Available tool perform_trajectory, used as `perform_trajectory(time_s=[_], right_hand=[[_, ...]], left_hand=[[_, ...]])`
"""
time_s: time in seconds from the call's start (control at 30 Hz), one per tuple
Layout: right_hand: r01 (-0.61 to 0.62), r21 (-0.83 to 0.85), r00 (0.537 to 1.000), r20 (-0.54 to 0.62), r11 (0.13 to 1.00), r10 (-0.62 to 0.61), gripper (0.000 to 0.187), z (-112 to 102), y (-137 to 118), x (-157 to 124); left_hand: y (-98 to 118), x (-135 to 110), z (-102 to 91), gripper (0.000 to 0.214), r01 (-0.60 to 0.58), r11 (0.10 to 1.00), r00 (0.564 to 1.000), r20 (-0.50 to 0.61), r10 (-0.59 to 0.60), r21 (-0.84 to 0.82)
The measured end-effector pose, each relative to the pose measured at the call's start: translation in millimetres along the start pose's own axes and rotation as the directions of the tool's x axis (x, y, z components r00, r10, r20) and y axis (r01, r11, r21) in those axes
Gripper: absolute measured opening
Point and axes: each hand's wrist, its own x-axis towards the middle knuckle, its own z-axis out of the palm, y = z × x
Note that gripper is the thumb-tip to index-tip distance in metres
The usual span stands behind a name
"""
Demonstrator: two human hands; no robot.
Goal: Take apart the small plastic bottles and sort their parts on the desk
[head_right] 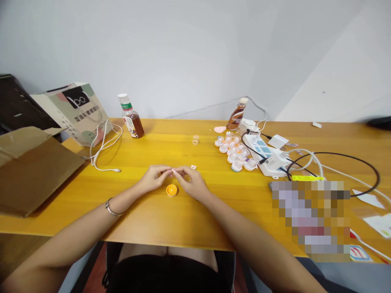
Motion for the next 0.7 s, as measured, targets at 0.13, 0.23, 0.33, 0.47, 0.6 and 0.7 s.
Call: perform_trajectory(time_s=[0.13,0.23,0.33,0.47,0.6,0.7], right_hand=[[-0.063,0.041,0.997,-0.046,0.997,0.065,0.014,2,2,0],[-0.121,0.099,0.991,-0.043,0.988,0.126,0.017,5,9,0],[-0.170,0.156,0.983,-0.036,0.973,0.177,0.019,9,14,0],[-0.203,0.213,0.977,-0.023,0.956,0.213,0.019,10,13,1],[-0.218,0.280,0.971,-0.035,0.935,0.237,0.017,8,9,3],[-0.234,0.298,0.967,-0.027,0.925,0.253,0.018,4,10,4]], left_hand=[[1,-1,3.8,0.024,0.036,0.999,0.999,0.016,-0.036,-0.027],[2,-1,6.0,0.028,0.067,0.998,0.997,0.037,-0.067,-0.016],[0,-1,8.2,0.028,0.107,0.994,0.993,0.044,-0.105,-0.024],[-6,-1,10.5,0.028,0.159,0.984,0.986,0.058,-0.154,-0.079],[-9,0,10.3,0.029,0.177,0.973,0.983,0.072,-0.168,-0.151],[-7,2,7.8,0.028,0.152,0.964,0.987,0.083,-0.137,-0.220]])
